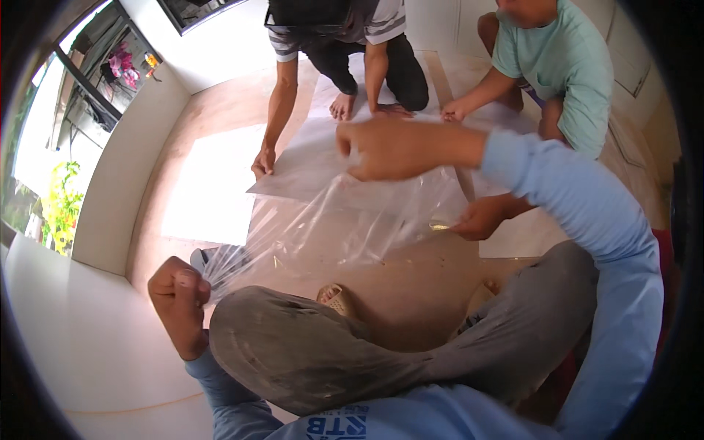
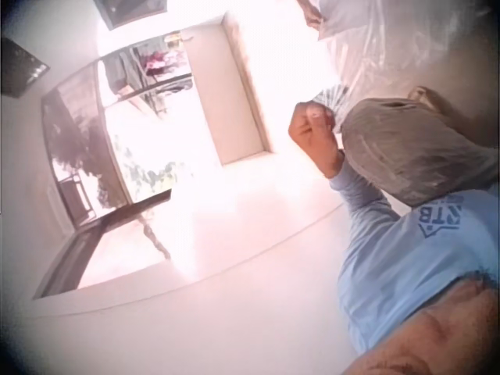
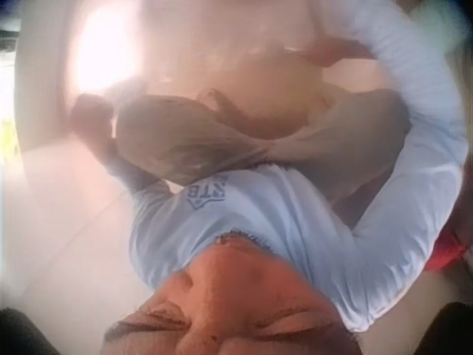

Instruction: The person lays adhesive floor sheets onto a wooden surface, working with several other people to align and smooth the material. The person removes the plastic backing from a sheet and presses it down firmly by hand.

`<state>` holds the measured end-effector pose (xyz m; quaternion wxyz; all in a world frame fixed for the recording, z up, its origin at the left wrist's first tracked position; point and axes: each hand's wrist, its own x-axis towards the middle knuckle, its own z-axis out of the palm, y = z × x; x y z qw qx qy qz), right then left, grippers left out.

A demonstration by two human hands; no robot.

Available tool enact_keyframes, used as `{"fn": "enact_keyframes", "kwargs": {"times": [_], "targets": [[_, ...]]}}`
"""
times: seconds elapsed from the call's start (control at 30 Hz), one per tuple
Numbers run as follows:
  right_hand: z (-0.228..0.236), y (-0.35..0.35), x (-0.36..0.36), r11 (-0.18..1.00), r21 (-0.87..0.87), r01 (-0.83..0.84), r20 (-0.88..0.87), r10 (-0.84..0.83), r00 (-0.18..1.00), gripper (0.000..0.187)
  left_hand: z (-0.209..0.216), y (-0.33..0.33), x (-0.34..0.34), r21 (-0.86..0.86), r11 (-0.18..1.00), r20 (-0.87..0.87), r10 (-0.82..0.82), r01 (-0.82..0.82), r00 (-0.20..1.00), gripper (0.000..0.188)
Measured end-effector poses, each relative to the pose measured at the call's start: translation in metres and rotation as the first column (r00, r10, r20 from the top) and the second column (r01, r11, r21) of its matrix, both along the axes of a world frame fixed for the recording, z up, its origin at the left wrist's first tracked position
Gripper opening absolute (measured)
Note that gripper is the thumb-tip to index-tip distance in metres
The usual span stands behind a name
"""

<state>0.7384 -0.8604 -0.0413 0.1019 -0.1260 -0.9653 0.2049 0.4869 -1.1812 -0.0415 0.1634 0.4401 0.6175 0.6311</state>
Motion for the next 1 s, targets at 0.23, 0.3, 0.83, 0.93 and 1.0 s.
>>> {"fn": "enact_keyframes", "kwargs": {"times": [0.23, 0.3, 0.83, 0.93, 1.0], "targets": [[-0.122, -0.047, -0.170, 0.961, 0.093, -0.261, -0.097, 0.269, 0.958, 0.057, -0.008, -0.011, 0.003, -0.055, 0.996, -0.066, -0.080, 0.076, 0.995, 0.060], [-0.107, -0.086, -0.192, 0.527, -0.775, 0.348, 0.399, -0.018, 0.917, 0.066, -0.021, -0.017, -0.004, -0.035, 0.993, -0.058, -0.113, 0.111, 0.992, 0.061], [-0.203, -0.145, -0.205, 0.739, -0.662, 0.125, 0.052, -0.121, 0.991, 0.043, -0.178, 0.068, -0.141, -0.479, 0.867, 0.208, -0.037, 0.135, 0.977, 0.050], [-0.214, -0.141, -0.194, 0.750, -0.648, 0.133, 0.035, -0.145, 0.989, 0.044, -0.208, 0.100, -0.127, -0.434, 0.824, 0.487, -0.126, 0.365, 0.864, 0.055], [-0.222, -0.146, -0.188, 0.743, -0.649, 0.163, 0.053, -0.170, 0.984, 0.044, -0.215, 0.116, -0.121, -0.386, 0.806, 0.606, -0.146, 0.449, 0.782, 0.055]]}}
